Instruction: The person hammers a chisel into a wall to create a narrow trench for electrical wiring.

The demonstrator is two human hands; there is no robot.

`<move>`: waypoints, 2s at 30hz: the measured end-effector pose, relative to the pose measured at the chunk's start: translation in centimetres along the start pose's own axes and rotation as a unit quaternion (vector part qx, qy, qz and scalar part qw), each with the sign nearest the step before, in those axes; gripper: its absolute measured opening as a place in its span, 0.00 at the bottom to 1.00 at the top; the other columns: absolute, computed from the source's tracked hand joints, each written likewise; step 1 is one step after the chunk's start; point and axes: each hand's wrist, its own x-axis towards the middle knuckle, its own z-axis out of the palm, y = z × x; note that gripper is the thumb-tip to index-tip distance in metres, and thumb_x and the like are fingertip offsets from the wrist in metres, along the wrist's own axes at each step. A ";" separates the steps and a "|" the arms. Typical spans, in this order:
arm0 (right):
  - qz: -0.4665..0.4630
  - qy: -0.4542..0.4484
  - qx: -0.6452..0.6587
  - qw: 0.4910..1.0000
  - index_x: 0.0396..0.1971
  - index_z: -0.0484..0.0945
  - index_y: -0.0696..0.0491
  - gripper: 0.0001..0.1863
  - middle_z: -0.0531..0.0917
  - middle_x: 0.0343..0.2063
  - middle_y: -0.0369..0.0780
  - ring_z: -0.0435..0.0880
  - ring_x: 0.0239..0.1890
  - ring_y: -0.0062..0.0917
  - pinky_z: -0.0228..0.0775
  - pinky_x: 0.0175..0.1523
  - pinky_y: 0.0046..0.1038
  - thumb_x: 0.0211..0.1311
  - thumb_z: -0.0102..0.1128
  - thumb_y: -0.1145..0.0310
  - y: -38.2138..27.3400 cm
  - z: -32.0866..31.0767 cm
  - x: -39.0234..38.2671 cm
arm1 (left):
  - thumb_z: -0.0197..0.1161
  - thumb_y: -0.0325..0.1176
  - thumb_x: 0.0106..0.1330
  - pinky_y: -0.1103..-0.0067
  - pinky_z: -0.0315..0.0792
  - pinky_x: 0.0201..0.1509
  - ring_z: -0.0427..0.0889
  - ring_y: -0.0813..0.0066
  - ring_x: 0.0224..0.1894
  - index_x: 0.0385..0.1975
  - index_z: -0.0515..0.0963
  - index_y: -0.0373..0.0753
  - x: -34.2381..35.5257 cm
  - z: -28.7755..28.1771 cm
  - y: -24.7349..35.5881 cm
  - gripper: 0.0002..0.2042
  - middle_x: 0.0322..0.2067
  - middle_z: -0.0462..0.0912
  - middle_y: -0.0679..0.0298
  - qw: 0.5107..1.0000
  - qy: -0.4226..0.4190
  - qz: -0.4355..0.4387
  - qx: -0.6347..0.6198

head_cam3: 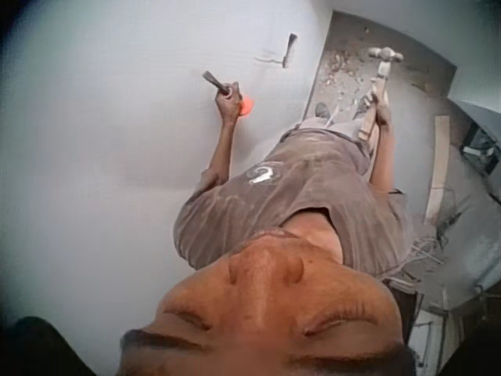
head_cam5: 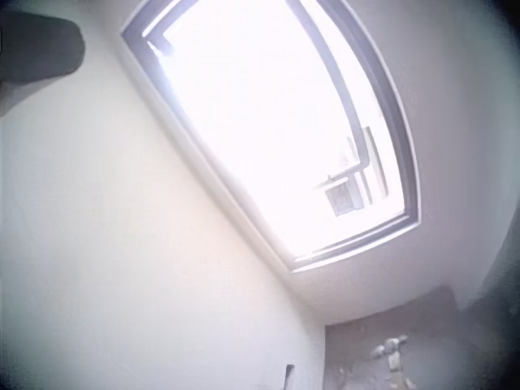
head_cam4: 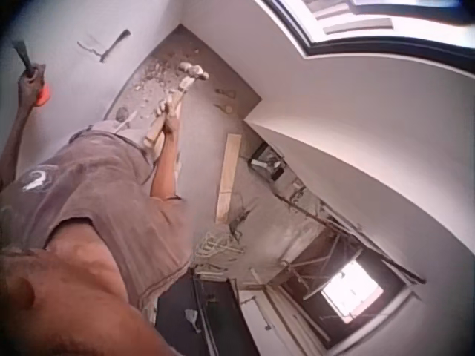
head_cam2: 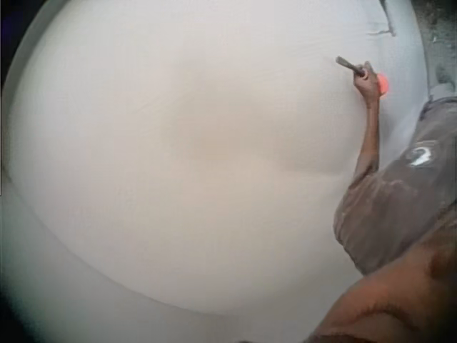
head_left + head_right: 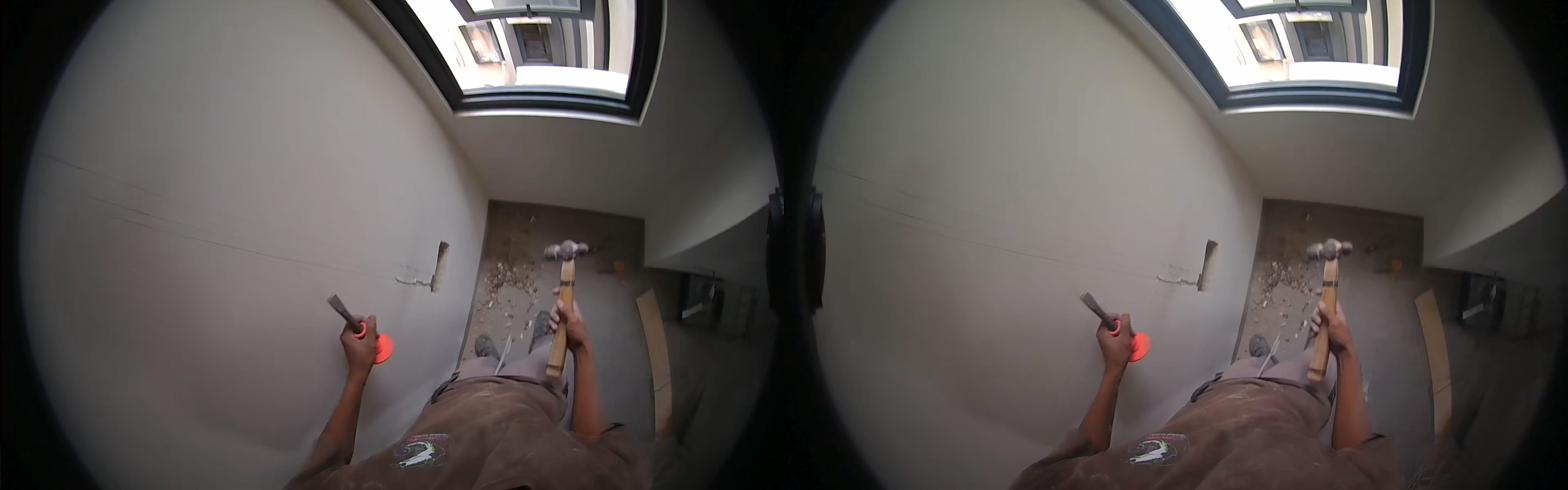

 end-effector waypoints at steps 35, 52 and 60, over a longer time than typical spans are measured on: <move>-0.137 0.250 -0.049 0.957 0.42 0.66 0.56 0.23 0.69 0.16 0.32 0.68 0.15 0.13 0.63 0.20 0.16 0.68 0.45 0.49 12.7 14.4 -4.3 | 0.53 0.38 0.66 0.74 0.78 0.30 0.74 0.72 0.30 0.37 0.58 0.37 5.8 17.4 -4.1 0.14 0.31 0.68 0.63 0.878 -0.094 -0.318 -0.345; -0.448 0.348 0.229 0.791 0.41 0.61 0.48 0.27 0.64 0.16 0.32 0.62 0.15 0.17 0.62 0.24 0.21 0.66 0.34 0.37 5.3 15.4 -7.8 | 0.47 0.38 0.66 0.73 0.78 0.30 0.74 0.70 0.30 0.32 0.61 0.35 5.9 17.9 -4.4 0.11 0.31 0.67 0.63 0.860 -0.064 -0.328 -0.386; -0.125 0.151 -0.062 0.979 0.32 0.67 0.56 0.26 0.71 0.14 0.31 0.69 0.13 0.15 0.64 0.19 0.19 0.65 0.45 0.43 18.6 17.9 -2.1 | 0.52 0.34 0.64 0.73 0.77 0.30 0.71 0.69 0.28 0.41 0.56 0.37 5.6 18.2 -6.6 0.14 0.32 0.66 0.61 0.856 -0.042 -0.319 -0.404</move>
